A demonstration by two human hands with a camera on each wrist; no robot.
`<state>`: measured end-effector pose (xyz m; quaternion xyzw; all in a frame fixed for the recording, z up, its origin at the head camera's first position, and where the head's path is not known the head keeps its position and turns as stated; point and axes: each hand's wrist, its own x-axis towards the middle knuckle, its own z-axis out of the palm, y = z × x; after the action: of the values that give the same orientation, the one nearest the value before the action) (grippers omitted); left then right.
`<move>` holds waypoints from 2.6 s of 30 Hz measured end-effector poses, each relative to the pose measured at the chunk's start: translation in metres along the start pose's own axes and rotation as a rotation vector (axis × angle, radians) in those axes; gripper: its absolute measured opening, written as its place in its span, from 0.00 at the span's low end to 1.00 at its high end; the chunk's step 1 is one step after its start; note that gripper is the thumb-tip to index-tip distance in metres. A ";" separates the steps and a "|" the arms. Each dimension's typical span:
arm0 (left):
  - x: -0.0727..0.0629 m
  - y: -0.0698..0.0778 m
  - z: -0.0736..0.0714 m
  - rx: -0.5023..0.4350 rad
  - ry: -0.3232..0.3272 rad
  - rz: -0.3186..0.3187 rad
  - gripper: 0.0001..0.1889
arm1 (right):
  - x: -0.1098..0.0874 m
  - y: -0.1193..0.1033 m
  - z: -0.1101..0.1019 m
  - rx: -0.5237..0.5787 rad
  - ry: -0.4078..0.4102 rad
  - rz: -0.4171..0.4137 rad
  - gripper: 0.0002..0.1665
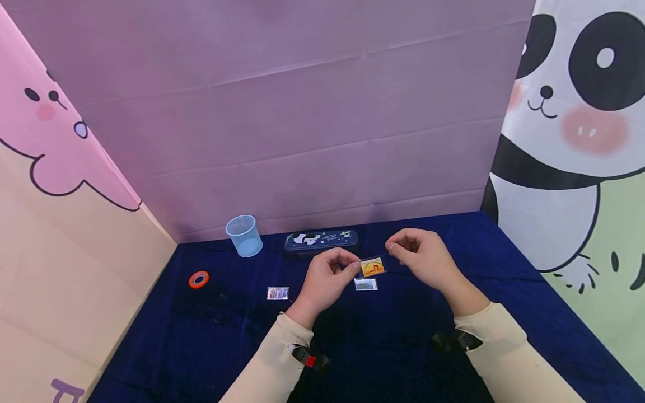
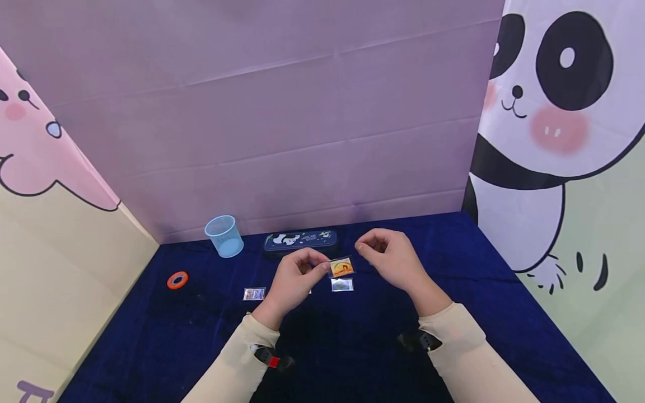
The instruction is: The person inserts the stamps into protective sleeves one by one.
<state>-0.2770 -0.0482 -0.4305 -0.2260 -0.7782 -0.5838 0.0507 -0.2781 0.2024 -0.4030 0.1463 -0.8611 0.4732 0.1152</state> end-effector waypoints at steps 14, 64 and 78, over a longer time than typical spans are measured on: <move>0.011 -0.020 0.032 0.069 0.021 -0.100 0.01 | 0.009 0.041 -0.009 -0.037 0.071 0.093 0.15; 0.050 -0.059 0.096 0.508 0.007 -0.344 0.09 | 0.012 0.093 -0.021 -0.167 -0.050 0.269 0.14; 0.042 -0.056 0.045 0.535 0.023 -0.256 0.03 | 0.014 0.085 -0.015 -0.198 -0.034 0.209 0.12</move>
<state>-0.3289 -0.0057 -0.4799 -0.0980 -0.9260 -0.3619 0.0436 -0.3211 0.2564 -0.4567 0.0517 -0.9158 0.3929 0.0646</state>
